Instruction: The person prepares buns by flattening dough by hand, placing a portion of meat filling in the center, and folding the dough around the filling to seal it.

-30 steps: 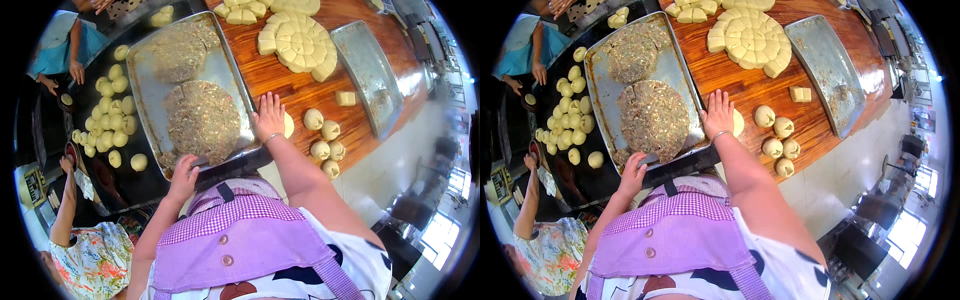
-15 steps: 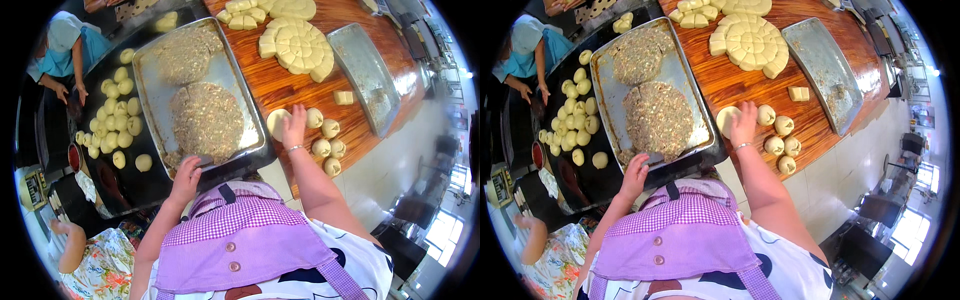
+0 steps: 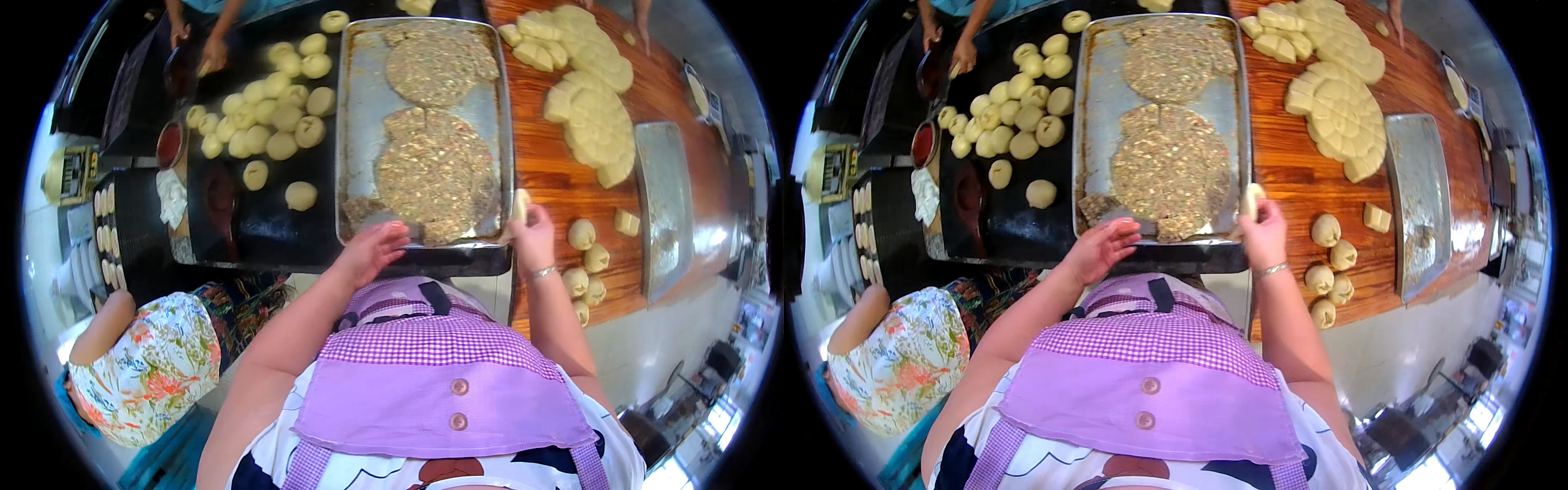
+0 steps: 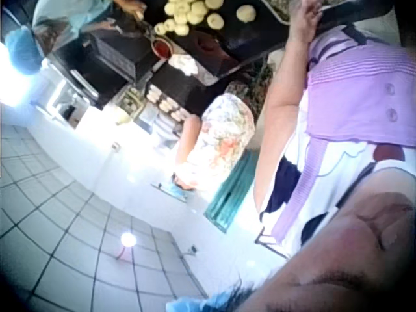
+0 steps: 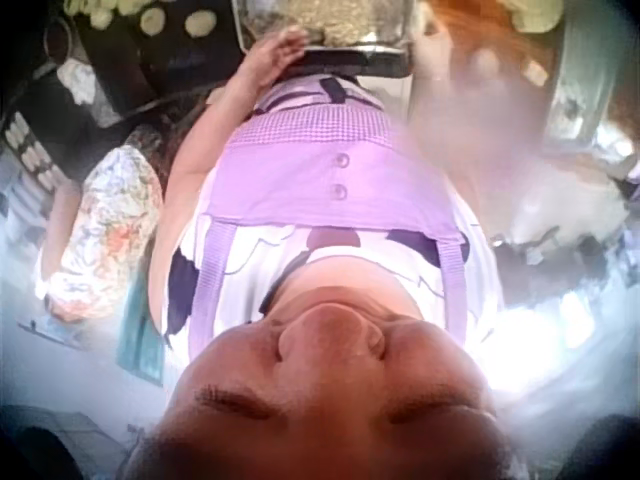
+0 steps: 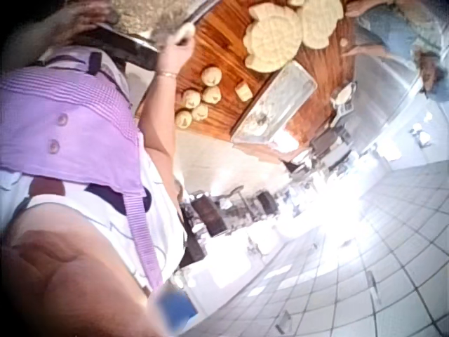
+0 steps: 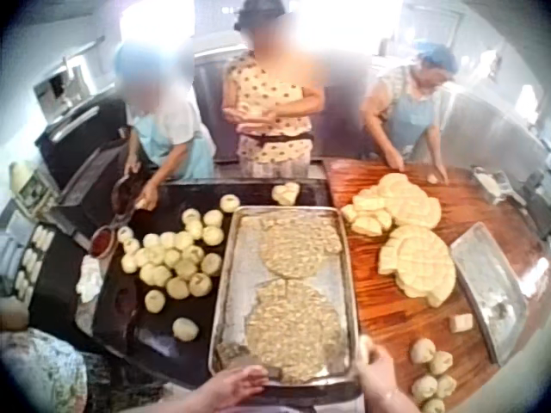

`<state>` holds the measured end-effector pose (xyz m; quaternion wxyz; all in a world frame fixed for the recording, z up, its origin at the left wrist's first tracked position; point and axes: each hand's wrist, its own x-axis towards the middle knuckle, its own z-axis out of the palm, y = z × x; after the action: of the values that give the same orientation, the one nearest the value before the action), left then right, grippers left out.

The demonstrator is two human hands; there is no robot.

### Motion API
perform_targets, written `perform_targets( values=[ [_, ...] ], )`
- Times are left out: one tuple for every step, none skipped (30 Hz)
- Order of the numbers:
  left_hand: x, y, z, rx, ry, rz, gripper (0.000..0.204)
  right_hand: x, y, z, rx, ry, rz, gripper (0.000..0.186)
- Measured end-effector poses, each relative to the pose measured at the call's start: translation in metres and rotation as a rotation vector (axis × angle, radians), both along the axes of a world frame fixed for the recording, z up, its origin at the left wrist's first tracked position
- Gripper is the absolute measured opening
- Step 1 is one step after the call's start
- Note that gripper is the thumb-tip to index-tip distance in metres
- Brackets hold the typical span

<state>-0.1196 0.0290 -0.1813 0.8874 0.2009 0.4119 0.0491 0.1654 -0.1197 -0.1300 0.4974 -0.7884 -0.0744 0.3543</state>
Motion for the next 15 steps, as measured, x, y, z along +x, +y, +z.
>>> perform_targets(
  values=[
    [-0.003,0.0,-0.006,-0.157,-0.068,0.07,0.051,-0.026,0.021,0.02,0.054,0.074,0.136,0.03],
    [-0.004,-0.001,-0.007,-0.265,-0.177,0.14,0.057,-0.05,0.037,0.037,0.109,0.241,0.201,0.031],
    [-0.005,-0.001,-0.006,-0.371,-0.288,0.206,0.063,-0.066,0.046,0.037,0.161,0.385,0.313,0.032],
    [-0.007,-0.001,-0.004,-0.476,-0.398,0.271,0.07,-0.088,0.06,0.043,0.183,0.491,0.348,0.034],
    [-0.006,0.003,0.015,-0.44,-0.463,0.334,0.08,-0.105,0.071,0.041,0.114,0.474,0.493,0.034],
    [-0.013,0.008,0.021,-0.426,-0.528,0.386,0.081,-0.116,0.079,0.036,0.126,0.462,0.661,0.033],
    [-0.024,0.013,0.024,-0.408,-0.594,0.441,0.082,-0.125,0.088,0.029,0.138,0.447,0.833,0.032],
    [-0.04,0.019,0.022,-0.401,-0.616,0.481,0.083,-0.13,0.097,0.025,0.143,0.317,0.848,0.031],
    [-0.055,0.024,0.02,-0.378,-0.649,0.526,0.083,-0.134,0.106,0.02,0.149,0.186,0.861,0.03],
    [-0.069,0.027,0.024,-0.336,-0.605,0.565,0.083,-0.138,0.116,0.012,0.16,0.058,0.875,0.03],
    [-0.082,0.031,0.029,-0.298,-0.561,0.595,0.083,-0.136,0.129,0.003,0.08,-0.066,0.851,0.029],
    [-0.094,0.033,0.03,-0.301,-0.509,0.644,0.083,-0.137,0.141,-0.012,0.035,-0.178,0.923,0.028],
    [-0.104,0.034,0.027,-0.315,-0.463,0.686,0.084,-0.138,0.152,-0.028,-0.008,-0.297,0.992,0.028],
    [-0.113,0.033,0.022,-0.335,-0.413,0.725,0.084,-0.141,0.163,-0.04,0.045,-0.484,1.073,0.027],
    [-0.119,0.031,0.017,-0.356,-0.362,0.762,0.084,-0.147,0.174,-0.052,0.101,-0.673,1.146,0.026]
  ],
)
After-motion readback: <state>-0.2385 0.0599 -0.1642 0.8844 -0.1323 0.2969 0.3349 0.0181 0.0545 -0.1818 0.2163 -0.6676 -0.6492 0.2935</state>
